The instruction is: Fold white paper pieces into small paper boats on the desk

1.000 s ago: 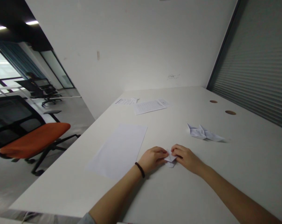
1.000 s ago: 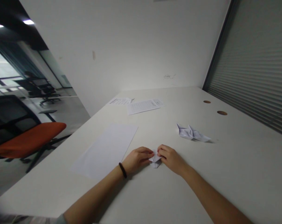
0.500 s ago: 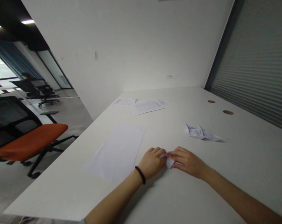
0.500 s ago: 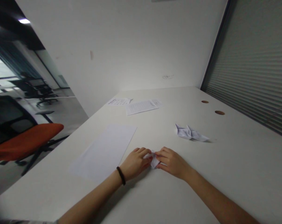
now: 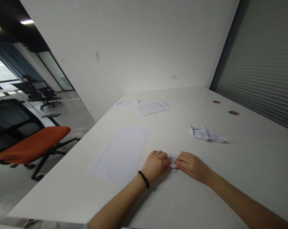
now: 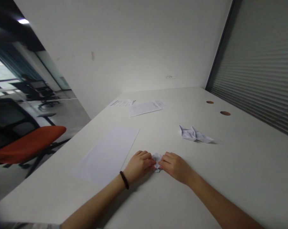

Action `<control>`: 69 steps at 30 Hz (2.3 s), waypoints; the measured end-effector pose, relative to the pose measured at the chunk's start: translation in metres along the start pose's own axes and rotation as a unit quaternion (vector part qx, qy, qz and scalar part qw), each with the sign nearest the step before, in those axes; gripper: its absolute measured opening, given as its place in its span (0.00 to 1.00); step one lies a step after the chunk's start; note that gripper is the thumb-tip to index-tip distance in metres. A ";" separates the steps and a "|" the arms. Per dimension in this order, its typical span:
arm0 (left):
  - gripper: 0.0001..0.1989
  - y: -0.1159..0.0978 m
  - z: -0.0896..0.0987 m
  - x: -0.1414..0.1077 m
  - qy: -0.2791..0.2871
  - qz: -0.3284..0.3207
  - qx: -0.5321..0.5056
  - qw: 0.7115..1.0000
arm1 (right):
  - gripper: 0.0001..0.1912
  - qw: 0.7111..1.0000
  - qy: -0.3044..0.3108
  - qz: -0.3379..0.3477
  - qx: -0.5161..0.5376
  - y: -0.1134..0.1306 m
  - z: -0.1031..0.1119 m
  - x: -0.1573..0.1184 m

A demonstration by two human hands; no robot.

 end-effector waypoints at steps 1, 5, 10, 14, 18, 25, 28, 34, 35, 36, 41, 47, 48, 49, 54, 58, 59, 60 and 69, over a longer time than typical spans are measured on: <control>0.08 0.001 -0.001 0.000 -0.009 0.010 -0.011 1.000 | 0.11 1.000 -0.007 -0.019 0.014 0.000 0.000 0.001; 0.11 0.012 -0.006 0.001 -0.034 0.091 -0.072 0.993 | 0.12 0.986 -0.047 -0.127 0.097 -0.008 -0.002 0.005; 0.08 0.024 -0.013 -0.002 -0.068 0.174 -0.181 0.966 | 0.13 0.973 -0.037 -0.194 0.117 -0.016 -0.009 0.008; 0.06 0.029 -0.013 -0.006 -0.091 0.191 -0.227 0.951 | 0.13 0.970 -0.034 -0.213 0.109 -0.018 -0.009 0.009; 0.09 0.034 -0.012 -0.006 -0.092 0.230 -0.196 0.949 | 0.13 0.966 -0.023 -0.228 0.120 -0.019 -0.009 0.011; 0.10 0.040 -0.013 -0.008 -0.045 0.309 -0.142 0.939 | 0.11 0.956 -0.017 -0.259 0.139 -0.025 -0.010 0.014; 0.10 0.041 -0.013 -0.010 -0.029 0.322 -0.143 0.935 | 0.05 0.931 -0.009 -0.307 0.197 -0.032 -0.012 0.014; 0.14 0.043 -0.009 -0.012 -0.024 0.367 -0.119 0.922 | 0.05 0.909 0.033 -0.348 0.226 -0.039 -0.017 0.016; 0.14 0.044 -0.009 -0.012 -0.014 0.371 -0.116 0.921 | 0.04 0.910 0.037 -0.350 0.219 -0.040 -0.017 0.017; 0.15 0.044 -0.009 -0.010 -0.002 0.371 -0.113 0.922 | 0.04 0.911 0.042 -0.352 0.212 -0.040 -0.017 0.017; 0.13 0.046 -0.008 -0.001 0.051 0.357 -0.105 0.927 | 0.05 0.918 0.081 -0.354 0.157 -0.039 -0.014 0.022; 0.12 0.049 -0.012 0.007 0.097 0.328 -0.093 0.935 | 0.05 0.928 0.149 -0.331 0.086 -0.035 -0.008 0.035; 0.12 0.050 -0.012 0.007 0.098 0.324 -0.093 0.936 | 0.04 0.929 0.156 -0.328 0.071 -0.035 -0.007 0.035; 0.13 0.050 -0.013 0.007 0.100 0.319 -0.093 0.938 | 0.04 0.929 0.160 -0.328 0.054 -0.036 -0.006 0.035; 0.17 0.051 -0.013 0.006 0.082 0.286 -0.092 0.950 | 0.10 0.929 0.147 -0.338 -0.028 -0.038 -0.001 0.031; 0.11 0.047 -0.014 0.008 0.087 0.267 -0.100 0.954 | 0.07 0.937 0.145 -0.316 -0.039 -0.035 -0.005 0.027; 0.10 0.045 -0.014 0.008 0.084 0.265 -0.103 0.955 | 0.07 0.942 0.138 -0.305 -0.037 -0.035 -0.006 0.026; 0.10 0.043 -0.013 0.008 0.080 0.265 -0.105 0.955 | 0.07 0.947 0.125 -0.293 -0.034 -0.034 -0.008 0.025; 0.14 0.031 -0.011 0.017 0.109 0.234 -0.141 0.956 | 0.06 0.965 0.011 -0.257 0.057 -0.034 -0.014 0.015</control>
Point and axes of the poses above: each hand's wrist, its own x-axis towards the middle knuckle, its own z-axis out of the back of the hand, y = z × x, the point moved 5 cm from there along x, towards the middle knuckle, and after that the axes turned 3 degrees about -z, right-handed, at the moved point
